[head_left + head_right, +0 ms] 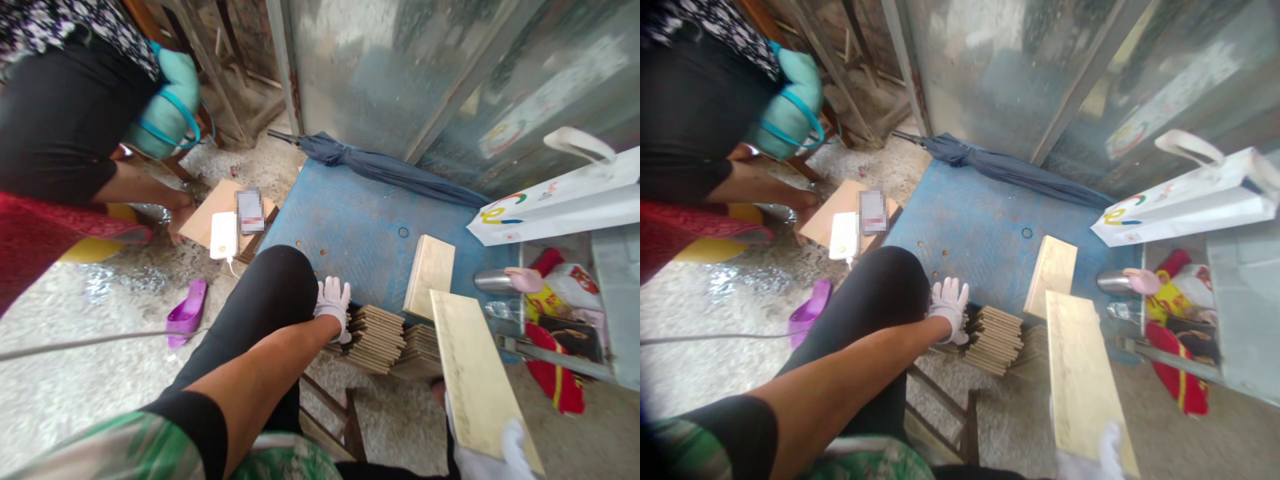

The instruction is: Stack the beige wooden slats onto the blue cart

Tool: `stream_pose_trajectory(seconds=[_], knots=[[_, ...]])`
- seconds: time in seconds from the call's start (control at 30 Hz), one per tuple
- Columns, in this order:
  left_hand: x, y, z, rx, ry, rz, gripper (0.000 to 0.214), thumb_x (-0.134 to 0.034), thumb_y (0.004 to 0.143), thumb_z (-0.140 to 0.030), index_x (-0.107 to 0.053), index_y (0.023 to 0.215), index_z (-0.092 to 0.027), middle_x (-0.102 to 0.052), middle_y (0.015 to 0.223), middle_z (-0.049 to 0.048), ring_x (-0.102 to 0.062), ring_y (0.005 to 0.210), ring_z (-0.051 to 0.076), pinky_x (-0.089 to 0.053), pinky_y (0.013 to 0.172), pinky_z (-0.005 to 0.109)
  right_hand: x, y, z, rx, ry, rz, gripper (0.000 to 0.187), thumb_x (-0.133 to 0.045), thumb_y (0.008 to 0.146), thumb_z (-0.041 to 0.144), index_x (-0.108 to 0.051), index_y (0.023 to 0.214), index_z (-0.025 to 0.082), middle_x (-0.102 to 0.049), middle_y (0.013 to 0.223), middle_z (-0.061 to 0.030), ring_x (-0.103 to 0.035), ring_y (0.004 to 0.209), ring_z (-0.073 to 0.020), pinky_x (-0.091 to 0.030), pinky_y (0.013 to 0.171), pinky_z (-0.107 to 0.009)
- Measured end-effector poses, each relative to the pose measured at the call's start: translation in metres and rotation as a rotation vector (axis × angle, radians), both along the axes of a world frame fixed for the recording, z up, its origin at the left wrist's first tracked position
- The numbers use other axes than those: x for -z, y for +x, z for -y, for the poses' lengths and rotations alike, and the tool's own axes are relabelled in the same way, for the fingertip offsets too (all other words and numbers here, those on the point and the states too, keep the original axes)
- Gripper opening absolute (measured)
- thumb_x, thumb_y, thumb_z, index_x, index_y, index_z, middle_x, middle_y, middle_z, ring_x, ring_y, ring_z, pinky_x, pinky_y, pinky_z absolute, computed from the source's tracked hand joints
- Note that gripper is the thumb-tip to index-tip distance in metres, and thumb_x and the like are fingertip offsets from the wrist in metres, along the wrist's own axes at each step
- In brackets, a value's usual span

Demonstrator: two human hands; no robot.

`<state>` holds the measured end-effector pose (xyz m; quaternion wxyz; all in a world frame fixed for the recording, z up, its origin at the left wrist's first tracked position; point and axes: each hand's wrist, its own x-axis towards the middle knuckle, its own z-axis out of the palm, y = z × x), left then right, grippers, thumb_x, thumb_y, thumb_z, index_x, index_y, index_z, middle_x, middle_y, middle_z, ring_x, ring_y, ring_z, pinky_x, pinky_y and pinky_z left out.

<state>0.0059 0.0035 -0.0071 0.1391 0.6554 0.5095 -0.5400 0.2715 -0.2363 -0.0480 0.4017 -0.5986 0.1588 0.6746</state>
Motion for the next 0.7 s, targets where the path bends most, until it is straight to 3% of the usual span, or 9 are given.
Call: stream_pose_trajectory(seconds=[0.03,0.13,0.23,0.3,0.4,0.57,0.7], knots=[[0.001,-0.001,0.0,0.002,-0.004,-0.006,0.148,-0.081,0.048,-0.063,0.002,0.16,-0.012,0.009,0.161,0.0258,0.01,0.148,0.047,0.002,0.117,0.066,0.011,-0.003,-0.017,0.017,0.052,-0.004,0.047,-0.036,0.1,0.045,-0.068,0.075,0.022,-0.074,0.09,-0.007,-0.069,0.093,-0.009,-0.056,0.085,-0.028],[0.003,-0.003,0.0,-0.013,-0.003,-0.016,0.147,-0.08,0.048,-0.065,0.001,0.16,-0.013,0.01,0.161,0.0244,0.009,0.148,0.047,0.002,0.117,0.066,0.034,-0.014,-0.068,0.134,0.136,-0.035,0.05,-0.034,0.097,0.051,-0.073,0.085,0.021,-0.075,0.094,-0.0063,-0.067,0.105,-0.0103,-0.056,0.084,-0.026],[0.003,-0.004,0.001,-0.03,0.012,-0.014,0.15,-0.08,0.045,-0.067,0.0,0.16,-0.013,0.01,0.161,0.0244,0.009,0.148,0.048,0.003,0.116,0.067,0.038,-0.028,-0.111,0.431,0.052,-0.133,0.041,-0.041,0.097,0.046,-0.072,0.108,0.022,-0.073,0.11,-0.005,-0.062,0.117,-0.0114,-0.054,0.093,-0.025],[0.003,-0.005,0.002,-0.03,0.013,-0.001,0.151,-0.079,0.045,-0.069,0.0,0.16,-0.013,0.011,0.16,0.0252,0.01,0.147,0.048,0.004,0.116,0.067,0.039,-0.036,-0.131,0.541,-0.034,-0.171,0.038,-0.046,0.096,0.04,-0.065,0.126,0.025,-0.07,0.119,-0.0033,-0.059,0.121,-0.012,-0.053,0.098,-0.027],[0.003,-0.008,0.004,-0.037,0.009,0.006,0.151,-0.079,0.045,-0.07,0.002,0.16,-0.013,0.013,0.16,0.0255,0.01,0.147,0.049,0.004,0.116,0.067,0.045,-0.045,-0.148,0.529,-0.051,-0.137,0.044,-0.046,0.097,0.039,-0.056,0.137,0.026,-0.067,0.125,-0.0037,-0.06,0.121,-0.0154,-0.054,0.099,-0.034],[0.002,-0.008,0.005,-0.036,0.01,0.003,0.15,-0.08,0.046,-0.065,0.003,0.16,-0.014,0.014,0.159,0.0256,0.012,0.147,0.049,0.005,0.116,0.067,0.074,-0.046,-0.164,0.499,-0.036,-0.183,0.045,-0.038,0.099,0.038,-0.051,0.14,0.026,-0.066,0.127,-0.006,-0.064,0.113,-0.0177,-0.057,0.092,-0.039],[-0.001,-0.004,0.003,-0.052,-0.01,-0.025,0.147,-0.082,0.047,-0.06,0.002,0.16,-0.015,0.013,0.16,0.0241,0.009,0.147,0.048,0.003,0.117,0.066,0.093,-0.044,-0.174,0.347,-0.117,-0.23,0.043,-0.036,0.099,0.039,-0.053,0.138,0.03,-0.064,0.131,-0.0066,-0.063,0.115,-0.0196,-0.057,0.088,-0.046]])
